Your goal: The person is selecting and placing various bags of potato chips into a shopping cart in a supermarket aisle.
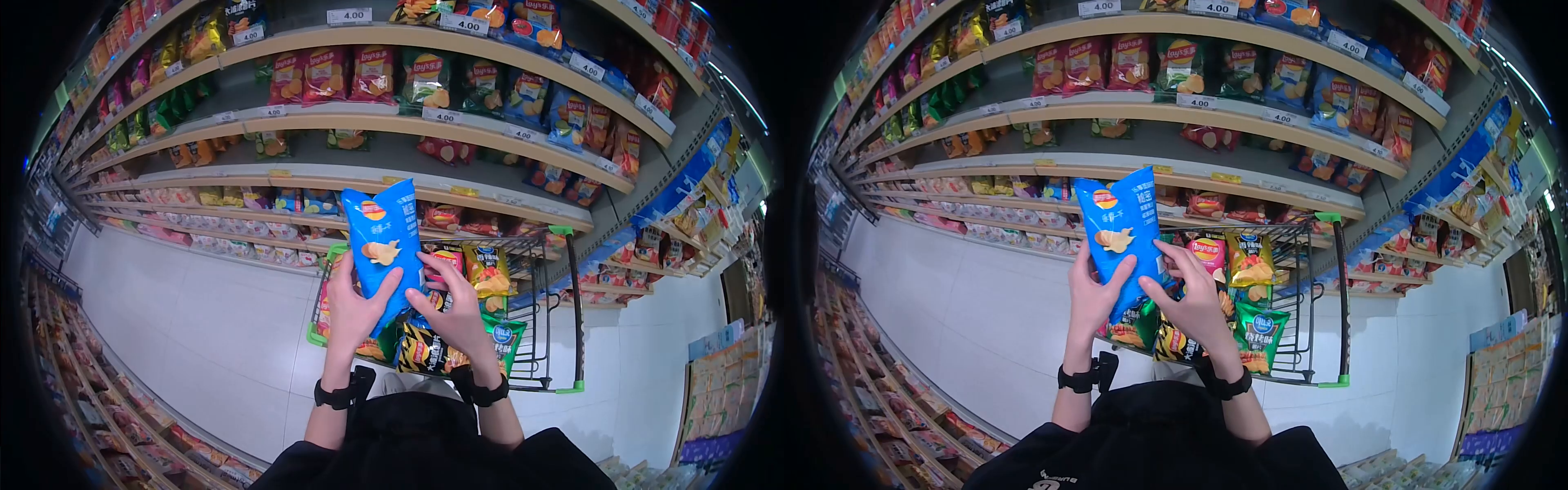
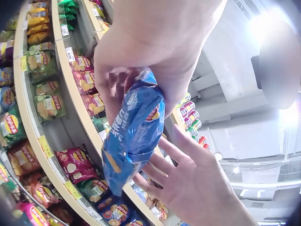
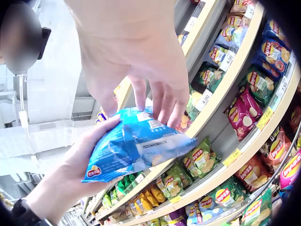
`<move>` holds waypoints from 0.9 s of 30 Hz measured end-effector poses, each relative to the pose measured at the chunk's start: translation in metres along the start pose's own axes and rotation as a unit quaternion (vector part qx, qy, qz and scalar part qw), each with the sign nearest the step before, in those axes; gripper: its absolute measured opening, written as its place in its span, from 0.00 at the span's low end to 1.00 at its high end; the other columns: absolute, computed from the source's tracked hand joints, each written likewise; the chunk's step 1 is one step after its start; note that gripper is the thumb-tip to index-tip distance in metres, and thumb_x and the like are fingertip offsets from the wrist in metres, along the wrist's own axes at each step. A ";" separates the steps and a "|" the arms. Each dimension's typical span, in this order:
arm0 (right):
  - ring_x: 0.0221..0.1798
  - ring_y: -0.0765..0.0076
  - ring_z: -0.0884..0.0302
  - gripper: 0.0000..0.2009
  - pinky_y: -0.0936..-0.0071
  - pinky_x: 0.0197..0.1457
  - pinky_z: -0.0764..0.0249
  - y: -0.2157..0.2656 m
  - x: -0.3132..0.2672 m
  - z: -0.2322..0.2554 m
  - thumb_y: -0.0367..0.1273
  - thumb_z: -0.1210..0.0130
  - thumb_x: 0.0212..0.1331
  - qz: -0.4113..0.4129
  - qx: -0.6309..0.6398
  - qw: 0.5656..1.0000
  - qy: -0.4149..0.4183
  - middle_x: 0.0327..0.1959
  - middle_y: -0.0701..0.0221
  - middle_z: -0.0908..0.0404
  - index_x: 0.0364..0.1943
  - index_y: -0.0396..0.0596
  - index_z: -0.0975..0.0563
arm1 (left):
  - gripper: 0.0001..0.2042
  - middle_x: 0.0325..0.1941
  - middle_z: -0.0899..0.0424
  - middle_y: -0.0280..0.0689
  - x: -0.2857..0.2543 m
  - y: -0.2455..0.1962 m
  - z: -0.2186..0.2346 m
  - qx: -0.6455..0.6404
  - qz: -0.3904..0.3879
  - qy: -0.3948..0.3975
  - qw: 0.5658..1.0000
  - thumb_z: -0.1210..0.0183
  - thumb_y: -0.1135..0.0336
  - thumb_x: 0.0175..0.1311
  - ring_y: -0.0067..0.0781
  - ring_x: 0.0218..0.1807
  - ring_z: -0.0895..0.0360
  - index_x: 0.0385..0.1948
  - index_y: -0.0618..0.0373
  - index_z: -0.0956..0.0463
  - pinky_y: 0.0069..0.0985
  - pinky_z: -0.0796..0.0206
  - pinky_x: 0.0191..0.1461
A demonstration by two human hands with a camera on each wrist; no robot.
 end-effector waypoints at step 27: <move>0.57 0.66 0.25 0.29 0.74 0.54 0.23 -0.025 -0.007 0.016 0.29 0.47 0.65 -0.125 0.312 0.938 -0.088 0.69 0.56 0.42 0.68 0.42 0.43 | 0.24 0.52 0.21 0.43 -0.007 0.041 -0.028 -0.230 0.198 0.093 0.948 0.40 0.65 0.64 0.27 0.49 0.20 0.59 0.63 0.35 0.24 0.26 0.51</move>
Point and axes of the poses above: each hand's wrist, its own x-axis towards the middle knuckle, its own z-axis out of the back of the hand, y = z × x, the point moved 9 cm from there along x, towards the middle knuckle
